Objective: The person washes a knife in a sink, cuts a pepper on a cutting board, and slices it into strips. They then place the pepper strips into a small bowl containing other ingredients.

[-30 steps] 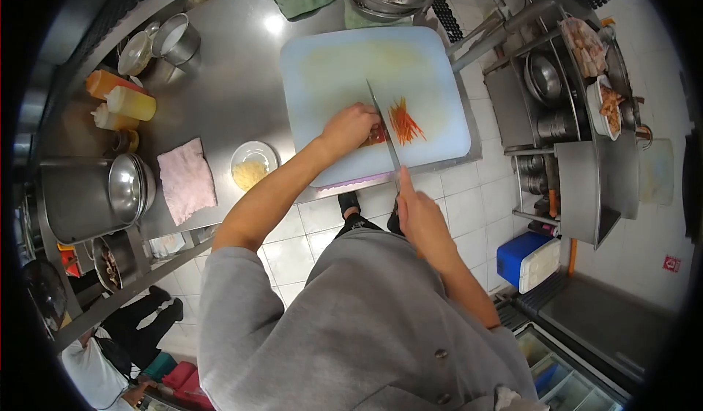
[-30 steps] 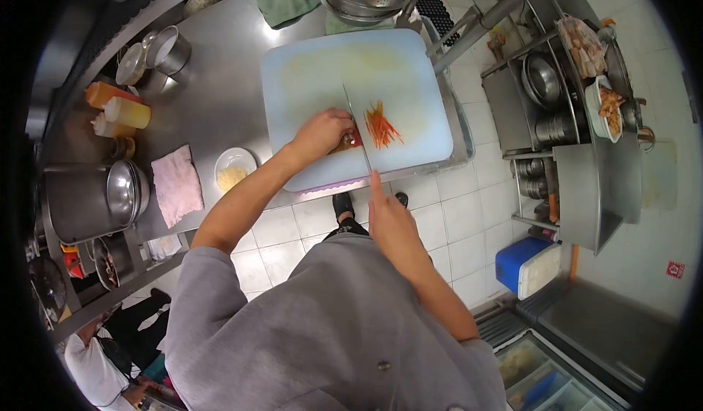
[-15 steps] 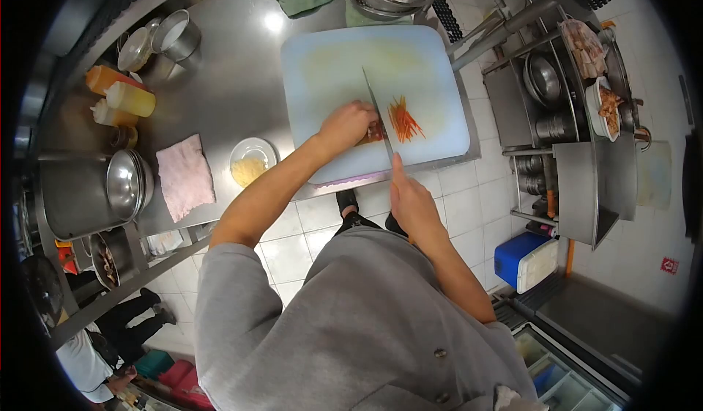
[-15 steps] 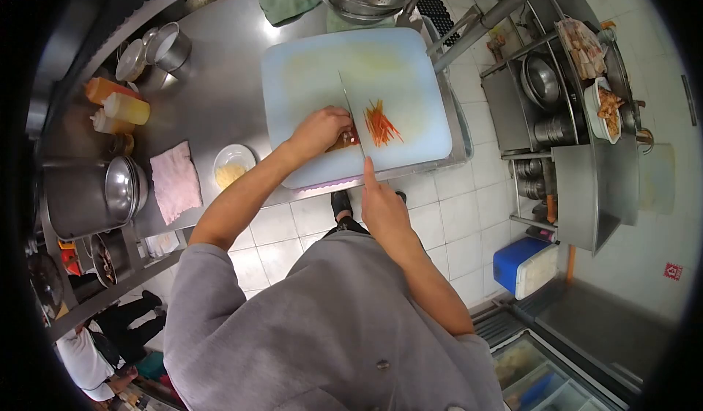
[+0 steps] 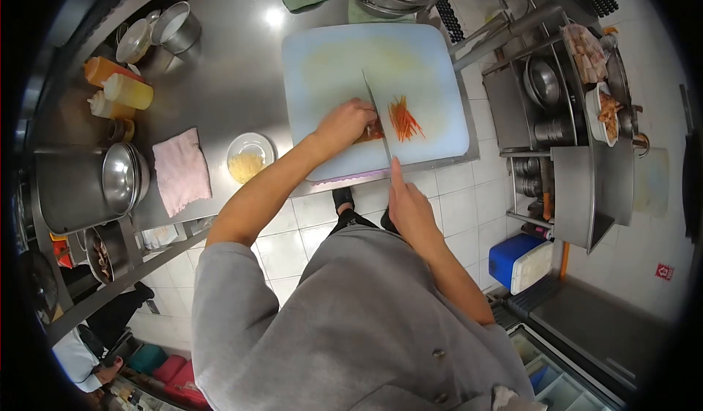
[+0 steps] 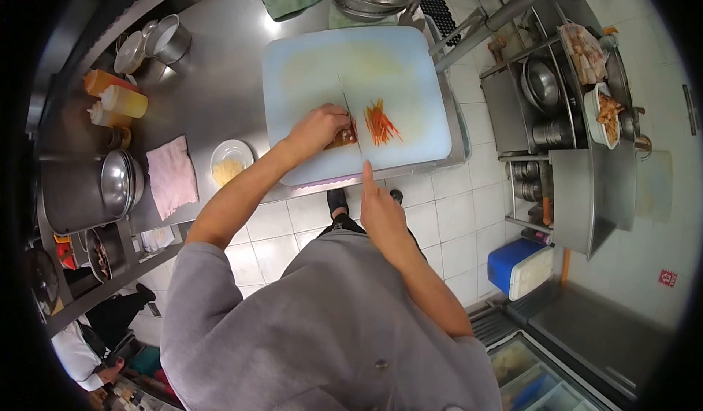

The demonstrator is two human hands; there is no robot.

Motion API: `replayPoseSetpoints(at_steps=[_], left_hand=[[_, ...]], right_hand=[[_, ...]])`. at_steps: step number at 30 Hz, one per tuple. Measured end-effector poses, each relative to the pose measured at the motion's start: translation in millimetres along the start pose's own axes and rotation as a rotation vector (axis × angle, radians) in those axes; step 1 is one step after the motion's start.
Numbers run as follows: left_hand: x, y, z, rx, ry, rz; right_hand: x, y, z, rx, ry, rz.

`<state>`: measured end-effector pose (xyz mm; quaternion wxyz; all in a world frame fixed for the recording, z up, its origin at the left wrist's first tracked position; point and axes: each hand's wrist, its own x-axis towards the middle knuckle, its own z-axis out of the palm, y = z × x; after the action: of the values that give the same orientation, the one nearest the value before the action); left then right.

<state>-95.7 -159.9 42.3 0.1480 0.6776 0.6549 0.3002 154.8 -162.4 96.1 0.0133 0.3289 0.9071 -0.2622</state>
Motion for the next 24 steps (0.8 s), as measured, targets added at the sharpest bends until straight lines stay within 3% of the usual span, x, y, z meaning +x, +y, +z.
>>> replayPoseSetpoints(at_steps=[2, 5, 11, 14, 20, 24], left_hand=[[4.1, -11.0, 5.5, 0.038, 0.01, -0.005], [4.9, -3.3, -6.0, -0.007, -0.045, -0.016], [2.9, -10.3, 1.3, -0.015, -0.002, -0.01], [1.7, -9.1, -0.1, 0.011, 0.005, -0.001], [2.7, -8.5, -4.8, -0.012, -0.048, -0.022], [2.3, -12.4, -3.4, 0.016, -0.024, 0.006]], right_hand=[[21.6, 5.7, 6.4, -0.003, 0.068, -0.05], [2.0, -8.2, -21.5, 0.019, -0.074, 0.019], [18.9, 6.2, 7.4, -0.014, 0.028, -0.044], [-0.5, -10.1, -23.4, -0.013, -0.101, 0.028], [20.2, 3.2, 2.8, 0.0, 0.025, -0.041], [-0.6, -6.0, -15.0, -0.012, -0.044, -0.007]])
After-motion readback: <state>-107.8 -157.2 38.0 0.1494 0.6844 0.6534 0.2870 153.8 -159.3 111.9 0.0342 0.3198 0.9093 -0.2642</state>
